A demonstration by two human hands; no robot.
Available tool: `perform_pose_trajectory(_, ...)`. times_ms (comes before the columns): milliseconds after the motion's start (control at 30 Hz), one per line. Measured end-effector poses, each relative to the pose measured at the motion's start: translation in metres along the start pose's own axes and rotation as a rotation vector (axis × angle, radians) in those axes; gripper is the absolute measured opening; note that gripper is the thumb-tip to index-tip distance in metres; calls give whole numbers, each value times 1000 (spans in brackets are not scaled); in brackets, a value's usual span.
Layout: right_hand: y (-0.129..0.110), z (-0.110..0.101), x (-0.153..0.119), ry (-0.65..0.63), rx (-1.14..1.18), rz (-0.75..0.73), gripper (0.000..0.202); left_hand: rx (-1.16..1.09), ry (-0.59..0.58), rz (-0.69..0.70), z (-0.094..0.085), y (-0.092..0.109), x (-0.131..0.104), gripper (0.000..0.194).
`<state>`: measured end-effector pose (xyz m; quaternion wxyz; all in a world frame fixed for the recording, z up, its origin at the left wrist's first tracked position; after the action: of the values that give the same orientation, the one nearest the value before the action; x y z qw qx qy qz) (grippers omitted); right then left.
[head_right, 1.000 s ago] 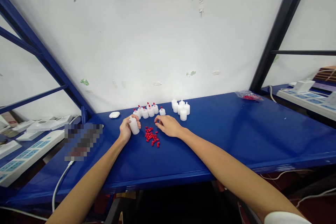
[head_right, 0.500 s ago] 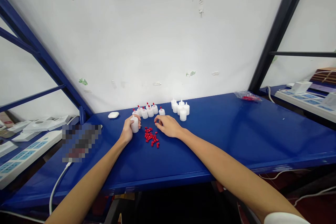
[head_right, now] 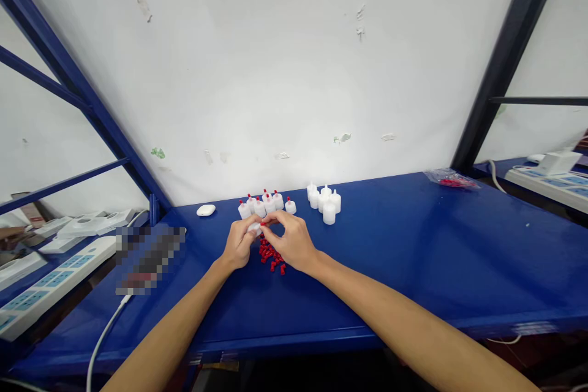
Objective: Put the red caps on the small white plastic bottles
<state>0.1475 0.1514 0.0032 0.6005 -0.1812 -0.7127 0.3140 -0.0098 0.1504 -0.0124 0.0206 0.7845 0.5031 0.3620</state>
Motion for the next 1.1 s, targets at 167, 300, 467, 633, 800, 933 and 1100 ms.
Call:
perform_pose_trajectory(167, 3, 5, -3, -93, 20, 8, 5, 91, 6, 85, -3, 6, -1, 27)
perform_pose_trajectory(300, 4, 7, -5, -156, 31, 2, 7, 164, -23, 48, -3, 4, -1, 33)
perform_pose_trajectory(467, 5, 12, -8, -220, 27, -22, 19, 225, -30, -37, -3, -1, 1, 38)
perform_pose_trajectory(633, 4, 11, -8, -227, -4, -32, 23, 242, 42, -62, -11, -6, 1, 44)
perform_pose_trajectory(800, 0, 11, -8, -298, -144, -103, 19, 279, 59, -80, -13, -9, 0, 44)
perform_pose_trajectory(933, -5, 15, -10, -387, -235, -201, 27, 231, 77, -76, -14, -8, 0, 45)
perform_pose_trajectory(1100, -9, 15, -11, -440, -278, -227, 43, 168, 115, -74, -16, -7, 0, 47)
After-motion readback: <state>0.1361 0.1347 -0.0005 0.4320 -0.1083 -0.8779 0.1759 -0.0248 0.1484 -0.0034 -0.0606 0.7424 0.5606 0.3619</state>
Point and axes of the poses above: each hand's wrist, its own x-axis towards the middle knuckle, its own z-axis out of the palm, y = z × x, the point moved 5 cm from there along x, towards the middle knuckle, and after that the axes turned 15 degrees about x, right-handed, at the moved point
